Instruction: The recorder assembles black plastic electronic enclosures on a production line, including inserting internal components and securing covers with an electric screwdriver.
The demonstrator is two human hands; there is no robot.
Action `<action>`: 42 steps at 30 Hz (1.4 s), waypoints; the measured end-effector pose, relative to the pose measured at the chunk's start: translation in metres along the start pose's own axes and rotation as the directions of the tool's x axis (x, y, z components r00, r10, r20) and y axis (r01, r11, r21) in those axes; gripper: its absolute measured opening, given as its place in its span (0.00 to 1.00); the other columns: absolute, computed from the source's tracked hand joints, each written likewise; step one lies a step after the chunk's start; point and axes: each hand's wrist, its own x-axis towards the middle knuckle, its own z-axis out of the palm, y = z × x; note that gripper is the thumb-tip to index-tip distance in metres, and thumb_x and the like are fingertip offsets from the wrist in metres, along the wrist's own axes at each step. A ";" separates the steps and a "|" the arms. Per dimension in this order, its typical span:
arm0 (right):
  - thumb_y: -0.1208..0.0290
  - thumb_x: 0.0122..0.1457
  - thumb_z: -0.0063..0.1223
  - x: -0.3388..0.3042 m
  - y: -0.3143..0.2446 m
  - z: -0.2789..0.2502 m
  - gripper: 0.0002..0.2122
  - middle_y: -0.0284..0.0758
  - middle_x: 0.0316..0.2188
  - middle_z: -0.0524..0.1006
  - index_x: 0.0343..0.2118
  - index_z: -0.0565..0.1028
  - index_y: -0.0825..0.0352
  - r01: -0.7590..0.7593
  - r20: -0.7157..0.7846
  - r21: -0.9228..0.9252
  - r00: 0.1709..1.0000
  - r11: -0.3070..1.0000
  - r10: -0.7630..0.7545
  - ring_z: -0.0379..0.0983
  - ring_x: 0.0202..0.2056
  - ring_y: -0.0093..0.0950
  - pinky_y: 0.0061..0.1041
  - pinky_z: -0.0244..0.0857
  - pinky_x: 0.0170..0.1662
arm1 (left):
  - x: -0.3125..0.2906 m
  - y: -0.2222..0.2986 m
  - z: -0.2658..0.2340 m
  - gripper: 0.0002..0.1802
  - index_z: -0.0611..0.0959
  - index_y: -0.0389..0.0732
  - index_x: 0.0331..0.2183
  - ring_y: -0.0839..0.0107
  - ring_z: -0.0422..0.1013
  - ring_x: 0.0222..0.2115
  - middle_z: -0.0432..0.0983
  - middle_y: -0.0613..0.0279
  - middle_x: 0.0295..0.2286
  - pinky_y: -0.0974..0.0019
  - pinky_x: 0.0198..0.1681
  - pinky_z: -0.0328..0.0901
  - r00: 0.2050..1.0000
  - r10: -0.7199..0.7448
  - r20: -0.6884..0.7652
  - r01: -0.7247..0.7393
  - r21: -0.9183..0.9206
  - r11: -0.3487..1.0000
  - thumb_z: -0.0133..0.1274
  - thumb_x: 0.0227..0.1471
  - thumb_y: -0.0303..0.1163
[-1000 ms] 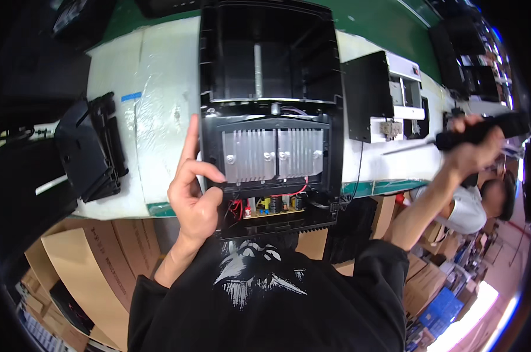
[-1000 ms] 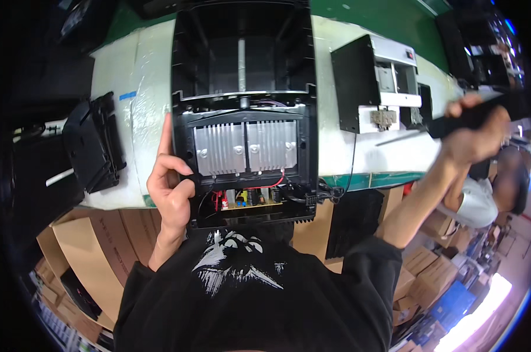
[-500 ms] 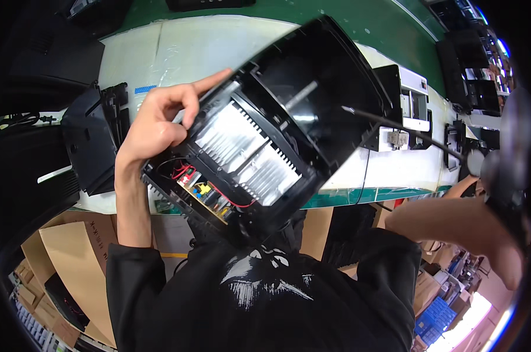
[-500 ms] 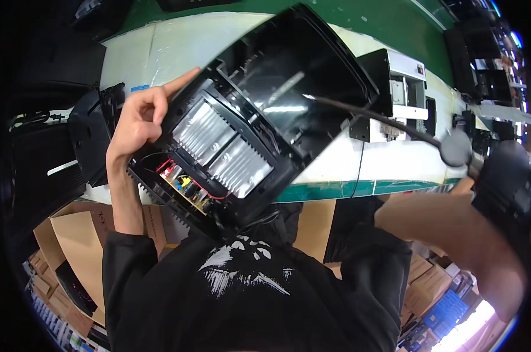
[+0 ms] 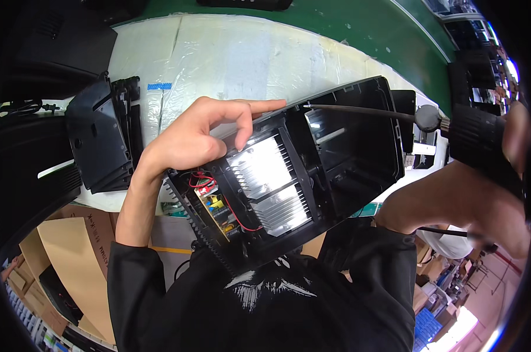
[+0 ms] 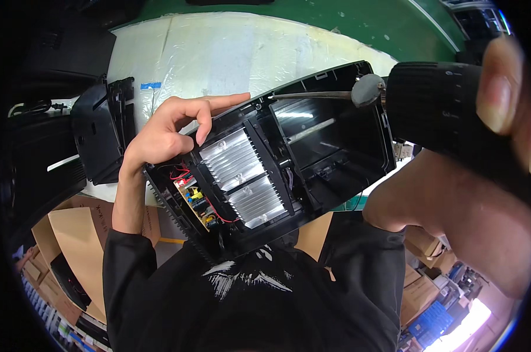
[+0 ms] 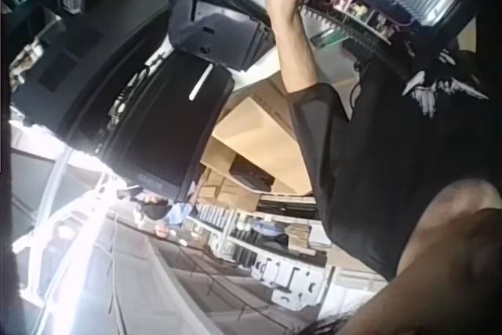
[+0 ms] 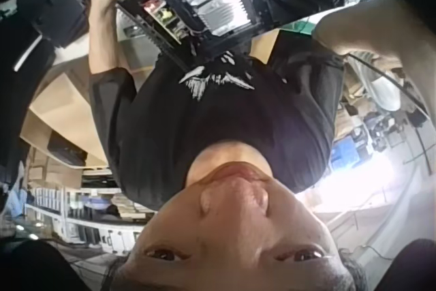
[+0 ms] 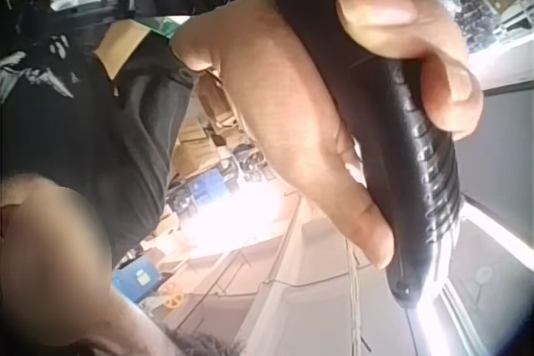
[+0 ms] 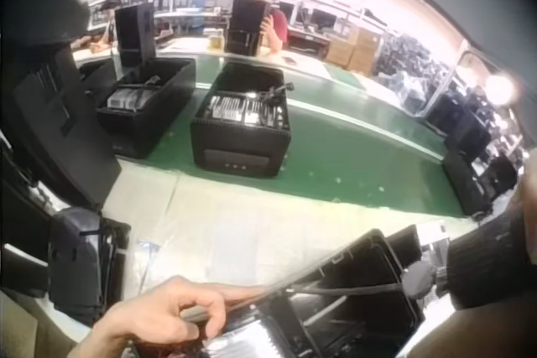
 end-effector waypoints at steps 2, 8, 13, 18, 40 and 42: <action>0.33 0.50 0.30 -0.007 0.000 0.001 0.35 0.36 0.21 0.65 0.34 0.66 0.70 -0.028 0.024 0.015 0.999 0.999 0.028 0.63 0.20 0.26 0.24 0.61 0.21 | 0.001 0.000 0.001 0.10 0.70 0.36 0.16 0.65 0.71 0.42 0.66 0.48 0.51 0.74 0.33 0.64 0.999 0.048 0.016 -0.048 0.004 0.999 0.37 0.21 0.18; 0.27 0.44 0.29 -0.019 0.026 0.008 0.40 0.35 0.20 0.65 0.32 0.67 0.70 -0.111 0.094 0.044 0.990 0.993 0.106 0.63 0.21 0.26 0.24 0.61 0.24 | 0.004 0.002 0.003 0.10 0.71 0.36 0.16 0.64 0.71 0.42 0.66 0.48 0.51 0.74 0.33 0.64 0.997 0.073 0.016 -0.073 -0.038 0.997 0.37 0.21 0.18; 0.21 0.40 0.29 -0.031 0.036 0.017 0.44 0.35 0.19 0.66 0.30 0.67 0.70 -0.181 0.160 0.071 0.973 0.981 0.168 0.64 0.21 0.26 0.24 0.61 0.26 | 0.003 0.001 0.003 0.11 0.71 0.36 0.17 0.66 0.71 0.39 0.66 0.48 0.51 0.76 0.30 0.63 0.997 0.077 0.006 -0.077 -0.036 0.996 0.37 0.21 0.18; 0.21 0.40 0.27 -0.039 0.039 0.031 0.45 0.36 0.19 0.66 0.30 0.66 0.70 -0.205 0.138 0.047 0.971 0.978 0.197 0.65 0.21 0.26 0.24 0.62 0.26 | 0.004 0.006 0.003 0.11 0.69 0.36 0.15 0.50 0.61 0.53 0.62 0.39 0.52 0.62 0.53 0.58 1.000 -0.005 0.027 0.006 -0.026 1.000 0.38 0.18 0.15; 0.21 0.40 0.27 -0.041 0.045 0.032 0.45 0.36 0.19 0.67 0.31 0.65 0.71 -0.202 0.108 0.156 0.977 0.967 0.186 0.65 0.21 0.26 0.24 0.63 0.27 | 0.003 0.003 0.002 0.09 0.69 0.36 0.16 0.61 0.65 0.51 0.65 0.47 0.52 0.72 0.45 0.61 0.998 0.061 0.027 -0.059 -0.064 0.996 0.38 0.22 0.15; 0.21 0.41 0.27 -0.040 0.045 0.029 0.45 0.36 0.20 0.66 0.31 0.65 0.71 -0.173 0.164 0.136 0.975 0.975 0.150 0.65 0.21 0.26 0.24 0.63 0.27 | 0.003 0.003 0.003 0.09 0.69 0.36 0.16 0.61 0.64 0.51 0.65 0.47 0.52 0.72 0.45 0.61 0.997 0.075 0.025 -0.073 -0.050 0.996 0.38 0.22 0.15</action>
